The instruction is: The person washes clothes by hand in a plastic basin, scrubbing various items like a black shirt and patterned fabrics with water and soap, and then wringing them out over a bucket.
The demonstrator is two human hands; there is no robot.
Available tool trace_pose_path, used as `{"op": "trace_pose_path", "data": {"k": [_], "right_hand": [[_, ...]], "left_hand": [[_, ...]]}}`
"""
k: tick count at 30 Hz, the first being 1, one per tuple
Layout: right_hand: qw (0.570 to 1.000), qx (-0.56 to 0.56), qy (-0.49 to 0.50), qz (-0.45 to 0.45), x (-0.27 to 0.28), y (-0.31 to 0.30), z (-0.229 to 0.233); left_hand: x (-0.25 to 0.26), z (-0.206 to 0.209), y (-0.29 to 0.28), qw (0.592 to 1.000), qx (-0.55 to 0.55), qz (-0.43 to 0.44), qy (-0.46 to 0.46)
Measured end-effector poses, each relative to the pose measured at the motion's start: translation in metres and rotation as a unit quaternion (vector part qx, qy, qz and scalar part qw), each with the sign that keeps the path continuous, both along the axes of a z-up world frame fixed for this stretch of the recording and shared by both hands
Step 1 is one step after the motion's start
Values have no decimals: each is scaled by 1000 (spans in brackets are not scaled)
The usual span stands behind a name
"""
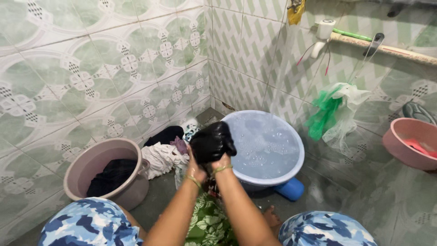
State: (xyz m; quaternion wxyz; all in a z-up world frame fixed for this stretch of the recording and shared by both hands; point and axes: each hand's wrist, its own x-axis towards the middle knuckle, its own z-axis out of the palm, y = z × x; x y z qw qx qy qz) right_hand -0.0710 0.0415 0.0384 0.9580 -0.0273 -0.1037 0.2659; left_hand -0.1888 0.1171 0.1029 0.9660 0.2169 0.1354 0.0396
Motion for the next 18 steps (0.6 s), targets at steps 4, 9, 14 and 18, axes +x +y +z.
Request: {"op": "trace_pose_path", "data": {"k": [4,9,14,18], "right_hand": [[931,-303,-195,-56,-40,15,-10],[984,-106,113,85,-46,-7,-17],[877,-450,-98,140,-86,-64,-4],[965,-155,-44,209,-122,-44,53]], "left_hand": [[-10,-20,-13,993,-62,80,-59],[-14,11,26,975,-133,173,-34],[-6,52,58,956,175,205,-117],[-26,98,48,802,556,137,-170]]}}
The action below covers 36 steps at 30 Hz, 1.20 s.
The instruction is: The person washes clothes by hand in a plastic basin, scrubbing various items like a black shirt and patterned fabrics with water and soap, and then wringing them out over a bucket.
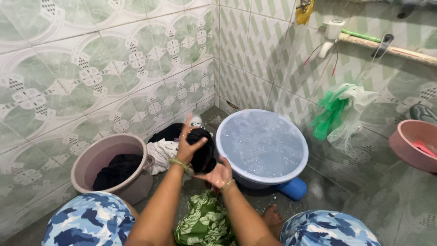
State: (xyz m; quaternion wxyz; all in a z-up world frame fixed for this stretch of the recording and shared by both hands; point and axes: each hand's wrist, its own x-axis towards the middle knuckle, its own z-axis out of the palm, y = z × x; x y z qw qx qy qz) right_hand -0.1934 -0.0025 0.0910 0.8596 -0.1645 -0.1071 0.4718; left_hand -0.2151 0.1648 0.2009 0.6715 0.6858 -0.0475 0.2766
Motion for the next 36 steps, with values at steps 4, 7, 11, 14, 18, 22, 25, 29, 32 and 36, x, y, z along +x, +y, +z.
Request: {"op": "trace_pose_path", "data": {"k": [4,7,11,14,18,22,25,29,32,36], "right_hand": [[987,-10,141,-81,15,18,6],[983,-33,126,-132,50,21,-18],[923,-97,-73,-366,56,33,2],[772,-227,-367,-466,22,42,60],[557,-295,-550,-548,-49,53,126],[448,-321,-639,-536,-83,51,144],[378,-291,-694,-538,-91,61,134],[325,-308,-755,-479,-97,65,105],[287,-312,-792,-439,-97,70,78],[201,-272,-830,-443,-90,70,38]], "left_hand": [[-6,-8,-6,966,209,-131,-74],[-13,-41,-6,969,123,-199,-79],[-14,-71,2,892,-434,-98,73],[8,-91,36,788,-549,-199,195],[58,-106,86,744,-431,-327,392],[87,-73,114,843,-90,-362,387],[112,-76,101,756,75,-280,586],[137,-137,67,670,548,-385,321],[129,-170,56,574,691,-414,147],[119,-181,27,444,811,-338,174]]}}
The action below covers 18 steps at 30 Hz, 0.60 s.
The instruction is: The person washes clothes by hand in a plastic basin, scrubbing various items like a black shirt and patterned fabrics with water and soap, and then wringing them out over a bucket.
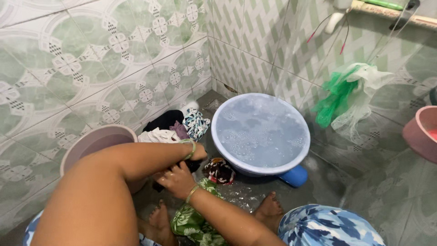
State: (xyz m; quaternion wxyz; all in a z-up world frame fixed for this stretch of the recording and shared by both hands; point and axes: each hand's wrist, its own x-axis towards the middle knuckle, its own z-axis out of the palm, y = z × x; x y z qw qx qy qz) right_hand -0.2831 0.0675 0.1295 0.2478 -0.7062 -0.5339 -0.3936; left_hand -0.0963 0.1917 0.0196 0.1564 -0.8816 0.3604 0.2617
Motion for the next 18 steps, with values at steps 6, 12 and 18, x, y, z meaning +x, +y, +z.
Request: {"op": "trace_pose_path", "data": {"k": [6,12,18], "right_hand": [[997,-5,7,75,43,-16,-15],[940,104,299,-126,131,-69,-8],[791,-58,474,-383,178,-121,-94]], "left_hand": [[-3,39,48,903,-40,206,-374],[-67,176,201,552,-483,603,-313],[-142,264,233,536,-307,687,-383]]}}
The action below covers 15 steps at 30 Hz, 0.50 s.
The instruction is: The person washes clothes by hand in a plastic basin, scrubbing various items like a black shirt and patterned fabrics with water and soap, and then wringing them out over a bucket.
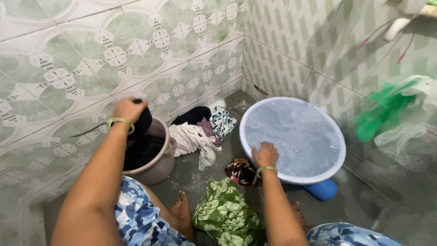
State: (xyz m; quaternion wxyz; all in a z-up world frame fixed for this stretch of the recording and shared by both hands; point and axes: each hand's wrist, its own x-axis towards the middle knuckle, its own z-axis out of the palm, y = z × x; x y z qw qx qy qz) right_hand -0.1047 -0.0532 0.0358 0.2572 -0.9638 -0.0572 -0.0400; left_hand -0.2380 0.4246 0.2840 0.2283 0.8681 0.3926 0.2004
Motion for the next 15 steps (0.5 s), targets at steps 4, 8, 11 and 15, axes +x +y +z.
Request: {"op": "trace_pose_path", "data": {"k": [4,8,11,15], "right_hand": [[999,-22,12,34,2,4,-23],[997,7,43,62,-7,0,-9],[997,15,51,58,-14,0,1],[998,-9,36,48,-13,4,6]], "left_hand": [[38,-48,2,963,131,-171,159],[112,-137,-40,966,96,-229,78],[148,-214,-86,962,22,-232,144],[138,-306,-132,930,-86,-210,290]]}}
